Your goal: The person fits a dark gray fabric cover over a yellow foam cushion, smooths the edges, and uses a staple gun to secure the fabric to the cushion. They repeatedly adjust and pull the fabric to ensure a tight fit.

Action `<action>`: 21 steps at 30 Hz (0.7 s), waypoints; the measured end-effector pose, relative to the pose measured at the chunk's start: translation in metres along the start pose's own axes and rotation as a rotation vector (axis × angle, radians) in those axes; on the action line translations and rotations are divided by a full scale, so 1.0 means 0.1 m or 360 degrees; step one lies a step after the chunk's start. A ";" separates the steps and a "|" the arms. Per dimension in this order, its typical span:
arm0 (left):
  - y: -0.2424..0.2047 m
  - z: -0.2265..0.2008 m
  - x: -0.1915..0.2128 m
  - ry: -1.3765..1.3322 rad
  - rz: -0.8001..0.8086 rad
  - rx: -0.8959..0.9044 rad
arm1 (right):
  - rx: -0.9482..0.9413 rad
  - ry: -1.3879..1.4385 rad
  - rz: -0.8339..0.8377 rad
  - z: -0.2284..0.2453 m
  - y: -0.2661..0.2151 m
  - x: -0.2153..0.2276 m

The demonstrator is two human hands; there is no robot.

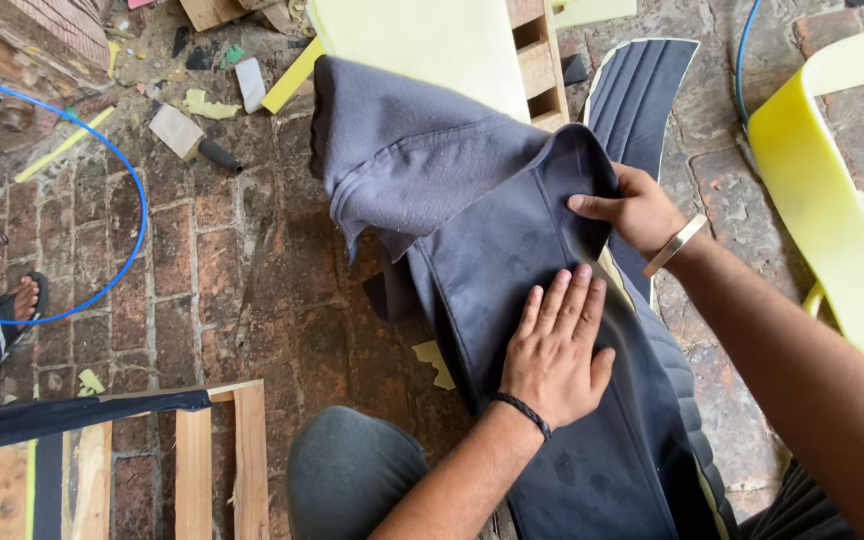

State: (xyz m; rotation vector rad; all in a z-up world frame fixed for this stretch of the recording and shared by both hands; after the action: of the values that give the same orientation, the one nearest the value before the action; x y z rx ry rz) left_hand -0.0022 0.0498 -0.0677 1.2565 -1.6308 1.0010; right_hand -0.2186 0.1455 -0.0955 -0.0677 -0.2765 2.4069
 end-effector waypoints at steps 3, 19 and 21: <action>0.12 0.08 0.01 -0.0079 -0.0040 0.0048 | 0.0333 -0.0425 -0.0249 -0.08 -0.03 -0.16; 0.48 0.70 0.30 0.0052 -0.0097 0.0124 | 0.0362 -0.0951 -0.0430 0.00 0.03 -0.21; 0.47 0.71 0.26 0.0041 -0.0071 0.0110 | 0.0429 -0.1102 -0.0697 0.14 -0.16 -0.30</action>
State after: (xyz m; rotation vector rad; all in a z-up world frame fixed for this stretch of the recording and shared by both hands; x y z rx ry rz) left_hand -0.0624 -0.0156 -0.0721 1.3149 -1.5538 1.0498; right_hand -0.1869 0.1347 -0.0796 0.8693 -0.2414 1.9310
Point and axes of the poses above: each hand's wrist, its own y-axis towards the middle knuckle, its own x-axis out of the back of the hand, z = x × y, the point moved 1 cm from there along y, towards the middle knuckle, and after that the axes turned 13 degrees about z, right-handed, at the moved point
